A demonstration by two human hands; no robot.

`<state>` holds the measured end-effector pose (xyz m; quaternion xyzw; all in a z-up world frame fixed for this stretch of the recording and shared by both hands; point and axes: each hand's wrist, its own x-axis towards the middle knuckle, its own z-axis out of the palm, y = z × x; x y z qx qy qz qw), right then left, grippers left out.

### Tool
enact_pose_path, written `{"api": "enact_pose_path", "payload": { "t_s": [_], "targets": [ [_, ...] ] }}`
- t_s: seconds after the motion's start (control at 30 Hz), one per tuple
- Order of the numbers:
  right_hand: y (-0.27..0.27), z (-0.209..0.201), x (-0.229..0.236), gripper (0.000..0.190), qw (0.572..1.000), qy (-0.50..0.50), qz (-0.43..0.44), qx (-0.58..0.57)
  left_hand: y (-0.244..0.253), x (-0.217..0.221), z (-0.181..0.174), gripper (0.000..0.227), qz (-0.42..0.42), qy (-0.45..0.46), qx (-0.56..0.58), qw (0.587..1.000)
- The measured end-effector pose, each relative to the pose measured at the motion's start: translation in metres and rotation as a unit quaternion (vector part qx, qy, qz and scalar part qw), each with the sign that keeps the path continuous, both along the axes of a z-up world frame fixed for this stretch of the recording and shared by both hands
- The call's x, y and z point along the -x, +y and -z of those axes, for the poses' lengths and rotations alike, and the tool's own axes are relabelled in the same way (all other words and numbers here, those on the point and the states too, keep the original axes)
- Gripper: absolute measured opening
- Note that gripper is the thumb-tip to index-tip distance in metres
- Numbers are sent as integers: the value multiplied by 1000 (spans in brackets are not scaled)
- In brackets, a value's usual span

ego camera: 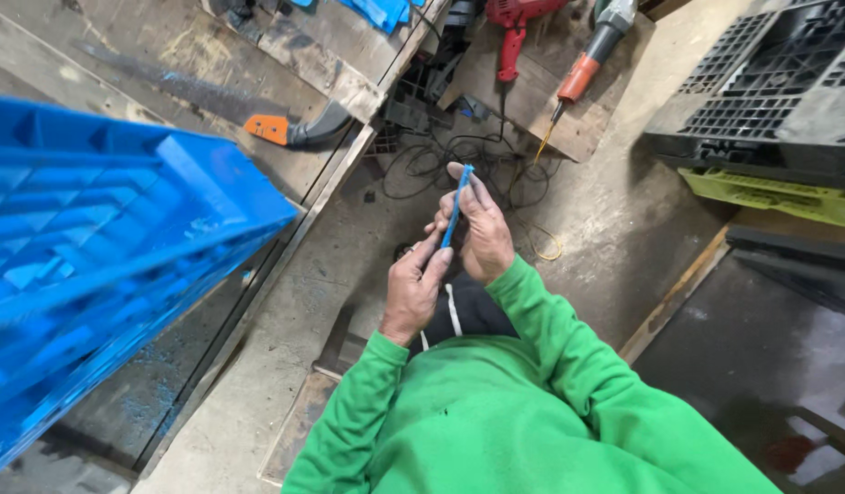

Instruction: The person uses a chisel to pry and cut a blue plastic pallet, then uses a hammer to split a removed strip. They smooth the strip with an angle grinder and fit it back into the pallet structure.

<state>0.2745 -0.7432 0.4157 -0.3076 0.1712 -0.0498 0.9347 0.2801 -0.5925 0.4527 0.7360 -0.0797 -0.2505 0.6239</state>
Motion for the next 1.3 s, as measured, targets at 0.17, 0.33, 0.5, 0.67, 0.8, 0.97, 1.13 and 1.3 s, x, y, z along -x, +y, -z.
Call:
{"api": "enact_pose_path", "payload": {
  "t_s": [0.17, 0.33, 0.5, 0.67, 0.8, 0.97, 1.13, 1.3],
  "targets": [
    [-52, 8, -9, 53, 995, 90, -14, -29, -55, -14, 15, 43, -55, 49, 57, 996],
    [-123, 41, -29, 46, 991, 120, -46, -25, -130, -37, 48, 38, -91, 151, 1, 984],
    [-189, 45, -33, 47, 987, 147, -66, -8, -192, -40, 69, 40, -93, 251, 66, 961],
    [-234, 35, -48, 48, 988, 126, -82, 42, -218, -61, 83, 30, 16, 298, 137, 945],
    [-259, 41, -69, 51, 988, 126, -77, 44, -238, -83, 80, 27, -14, 389, 142, 910],
    [-253, 46, -59, 51, 992, 104, -49, 43, -238, -82, 67, 25, 3, 368, 155, 917],
    [-240, 40, -49, 51, 992, 103, -34, 68, -228, -74, 65, 24, 7, 360, 142, 922],
    [-224, 33, -48, 48, 990, 121, -34, 61, -217, -61, 76, 24, -3, 348, 147, 926]
  ]
}}
